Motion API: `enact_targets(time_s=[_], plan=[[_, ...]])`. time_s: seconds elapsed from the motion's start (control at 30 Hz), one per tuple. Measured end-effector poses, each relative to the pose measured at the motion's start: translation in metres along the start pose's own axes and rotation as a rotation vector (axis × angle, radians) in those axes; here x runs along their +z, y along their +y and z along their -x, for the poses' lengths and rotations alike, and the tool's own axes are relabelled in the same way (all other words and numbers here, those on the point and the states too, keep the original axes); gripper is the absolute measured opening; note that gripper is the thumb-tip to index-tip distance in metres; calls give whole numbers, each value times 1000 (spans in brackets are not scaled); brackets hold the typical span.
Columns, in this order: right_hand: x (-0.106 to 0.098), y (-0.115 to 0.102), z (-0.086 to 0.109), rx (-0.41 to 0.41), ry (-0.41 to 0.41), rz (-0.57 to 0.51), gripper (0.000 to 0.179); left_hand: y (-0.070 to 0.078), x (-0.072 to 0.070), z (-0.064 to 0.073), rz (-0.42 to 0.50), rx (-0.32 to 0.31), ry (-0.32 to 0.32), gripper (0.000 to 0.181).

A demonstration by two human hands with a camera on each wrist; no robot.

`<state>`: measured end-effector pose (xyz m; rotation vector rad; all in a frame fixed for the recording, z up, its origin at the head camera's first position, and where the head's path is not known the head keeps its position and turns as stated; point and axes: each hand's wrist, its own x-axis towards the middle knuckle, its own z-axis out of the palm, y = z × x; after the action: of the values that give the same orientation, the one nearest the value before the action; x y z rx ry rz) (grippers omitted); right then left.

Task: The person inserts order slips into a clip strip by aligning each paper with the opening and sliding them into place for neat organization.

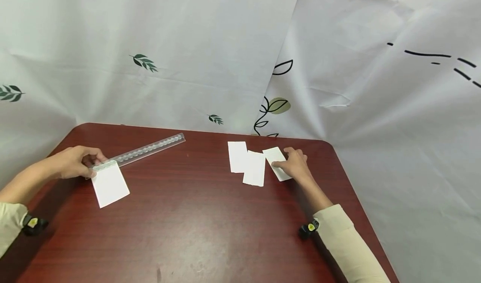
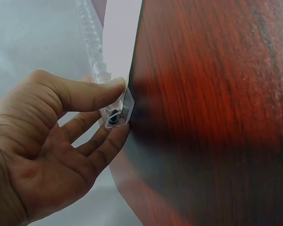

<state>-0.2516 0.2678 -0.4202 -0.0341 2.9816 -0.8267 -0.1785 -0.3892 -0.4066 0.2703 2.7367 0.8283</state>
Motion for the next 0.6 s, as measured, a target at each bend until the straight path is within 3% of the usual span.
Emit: enact_targets(time_s=[0.6], plan=[[-2, 4, 2, 78, -56, 75, 98, -1, -3, -5, -15, 11, -10, 39]])
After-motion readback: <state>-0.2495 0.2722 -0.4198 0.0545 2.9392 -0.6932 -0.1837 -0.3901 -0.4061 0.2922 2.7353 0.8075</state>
